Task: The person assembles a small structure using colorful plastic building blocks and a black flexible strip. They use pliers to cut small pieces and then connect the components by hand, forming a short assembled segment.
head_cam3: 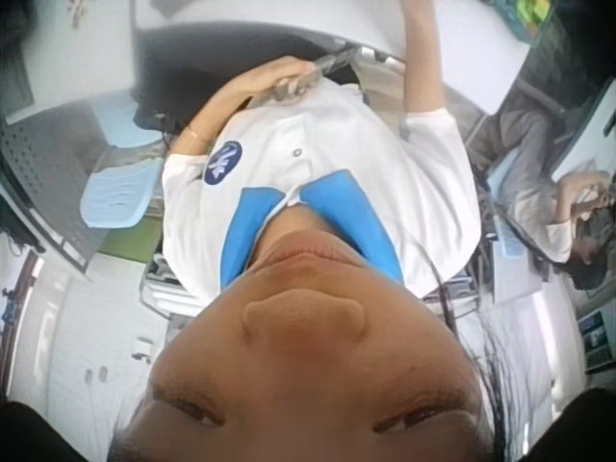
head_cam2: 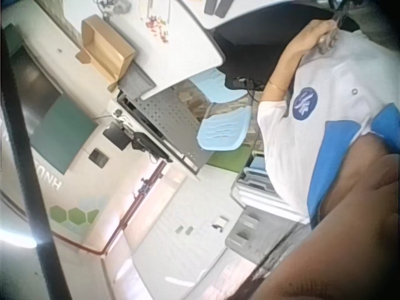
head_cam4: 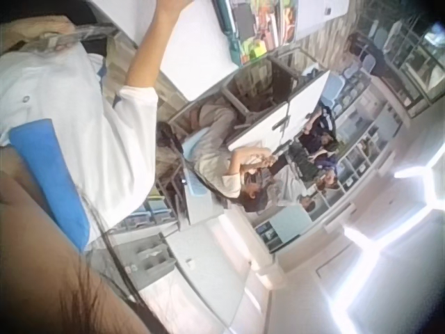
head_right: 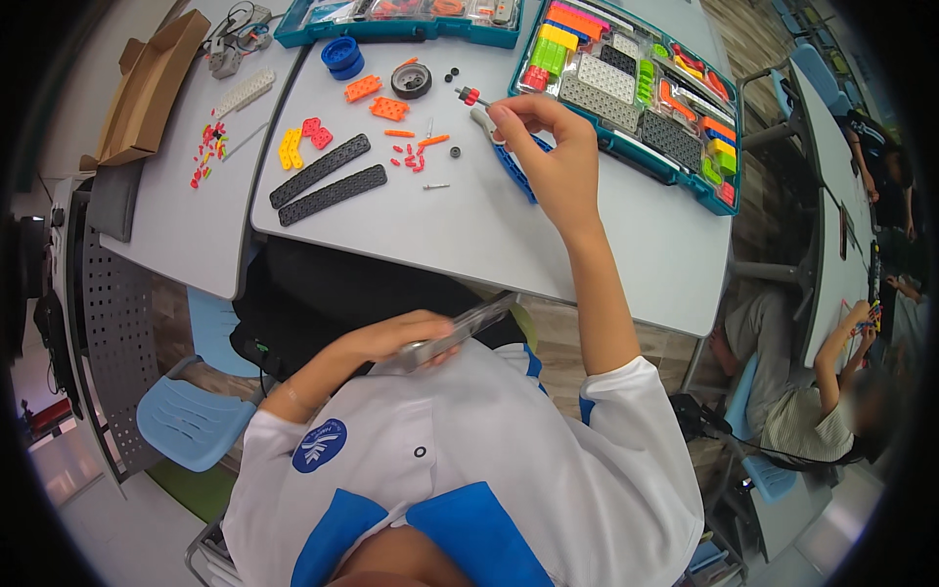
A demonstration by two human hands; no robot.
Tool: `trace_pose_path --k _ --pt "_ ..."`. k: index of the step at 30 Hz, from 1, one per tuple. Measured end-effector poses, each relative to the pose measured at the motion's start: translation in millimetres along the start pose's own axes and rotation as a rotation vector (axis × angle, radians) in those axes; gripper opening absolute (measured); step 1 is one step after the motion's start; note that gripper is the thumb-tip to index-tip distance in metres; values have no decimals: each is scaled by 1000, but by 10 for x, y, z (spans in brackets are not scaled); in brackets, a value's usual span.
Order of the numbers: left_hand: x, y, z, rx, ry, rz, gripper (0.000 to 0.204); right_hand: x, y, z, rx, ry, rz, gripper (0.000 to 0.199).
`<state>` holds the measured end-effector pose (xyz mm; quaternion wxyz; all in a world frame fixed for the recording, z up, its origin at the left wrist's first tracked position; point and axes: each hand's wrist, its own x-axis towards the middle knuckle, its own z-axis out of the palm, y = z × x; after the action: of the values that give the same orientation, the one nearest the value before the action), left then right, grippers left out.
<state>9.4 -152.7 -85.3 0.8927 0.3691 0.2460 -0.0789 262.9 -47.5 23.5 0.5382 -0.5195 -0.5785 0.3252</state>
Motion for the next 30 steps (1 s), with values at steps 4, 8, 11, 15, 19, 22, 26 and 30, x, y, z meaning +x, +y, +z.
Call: trace_pose_path --k 4,8,11,15,19,22,26,30 --pt "729 220 352 647 381 226 91 -2 5 14 26 -29 42 17" --pt "1169 59 463 1190 508 257 95 -43 -19 22 12 -36 46 18" --pt "1103 96 370 1352 345 384 97 -64 -54 50 10 -33 53 18" --pt "1046 173 219 1521 284 528 92 -57 -68 73 6 -53 65 18" --pt "920 239 162 1497 416 701 74 -49 -16 85 -20 -50 48 19" --pt "990 226 11 1386 617 776 46 -31 -28 87 -40 -58 46 19" --pt "1234 377 -125 1419 1032 976 35 -50 -32 128 -27 -60 56 18" --pt "1391 405 -368 1403 1306 1041 37 -65 -33 128 -32 -60 47 18"
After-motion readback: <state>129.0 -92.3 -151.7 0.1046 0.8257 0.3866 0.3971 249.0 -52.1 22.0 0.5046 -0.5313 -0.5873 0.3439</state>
